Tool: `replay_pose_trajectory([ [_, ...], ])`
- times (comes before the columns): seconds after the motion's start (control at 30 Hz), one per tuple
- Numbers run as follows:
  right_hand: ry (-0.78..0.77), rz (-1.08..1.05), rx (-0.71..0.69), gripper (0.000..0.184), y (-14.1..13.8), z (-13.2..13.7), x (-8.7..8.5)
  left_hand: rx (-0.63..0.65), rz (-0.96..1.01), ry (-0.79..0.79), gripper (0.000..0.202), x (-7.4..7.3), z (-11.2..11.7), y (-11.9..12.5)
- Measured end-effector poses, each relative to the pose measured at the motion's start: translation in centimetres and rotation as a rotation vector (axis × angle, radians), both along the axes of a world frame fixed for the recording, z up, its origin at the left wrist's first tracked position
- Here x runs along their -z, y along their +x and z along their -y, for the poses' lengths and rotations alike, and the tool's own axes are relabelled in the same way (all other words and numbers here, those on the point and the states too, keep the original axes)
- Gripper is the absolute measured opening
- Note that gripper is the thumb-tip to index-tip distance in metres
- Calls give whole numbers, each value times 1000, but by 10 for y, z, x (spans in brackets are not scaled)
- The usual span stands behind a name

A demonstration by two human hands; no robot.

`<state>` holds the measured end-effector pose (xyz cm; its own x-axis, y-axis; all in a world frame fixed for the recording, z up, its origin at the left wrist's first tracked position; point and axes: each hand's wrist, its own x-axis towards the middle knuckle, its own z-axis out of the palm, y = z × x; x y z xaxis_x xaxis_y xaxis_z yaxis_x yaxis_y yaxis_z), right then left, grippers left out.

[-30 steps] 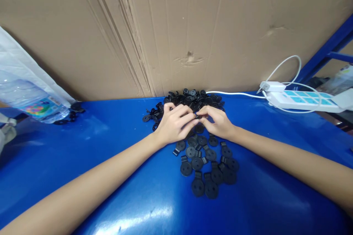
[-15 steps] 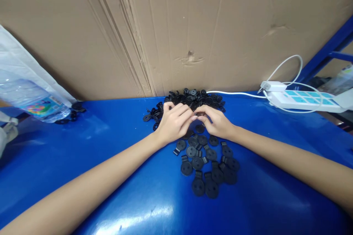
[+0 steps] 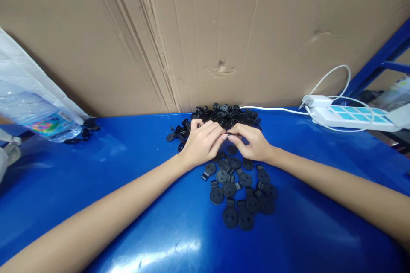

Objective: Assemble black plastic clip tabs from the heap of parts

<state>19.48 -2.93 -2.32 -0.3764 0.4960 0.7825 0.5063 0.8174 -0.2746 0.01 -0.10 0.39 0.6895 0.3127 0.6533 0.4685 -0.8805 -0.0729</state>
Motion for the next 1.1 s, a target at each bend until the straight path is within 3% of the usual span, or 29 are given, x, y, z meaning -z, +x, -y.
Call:
replay_pose_trajectory([
  [0.27, 6, 94, -61, 23, -2, 2, -4, 42, -30, 22, 29, 0, -1, -1],
  [0.57, -90, 69, -49, 4, -2, 4, -4, 43, 12, 54, 29, 2, -2, -1],
  [0.77, -97, 126, -76, 24, -1, 3, -7, 40, 3, 34, 30, 1, -2, -1],
  [1.1, -78, 104, -99, 26, -1, 2, -5, 40, 3, 54, 29, 1, -1, -2],
])
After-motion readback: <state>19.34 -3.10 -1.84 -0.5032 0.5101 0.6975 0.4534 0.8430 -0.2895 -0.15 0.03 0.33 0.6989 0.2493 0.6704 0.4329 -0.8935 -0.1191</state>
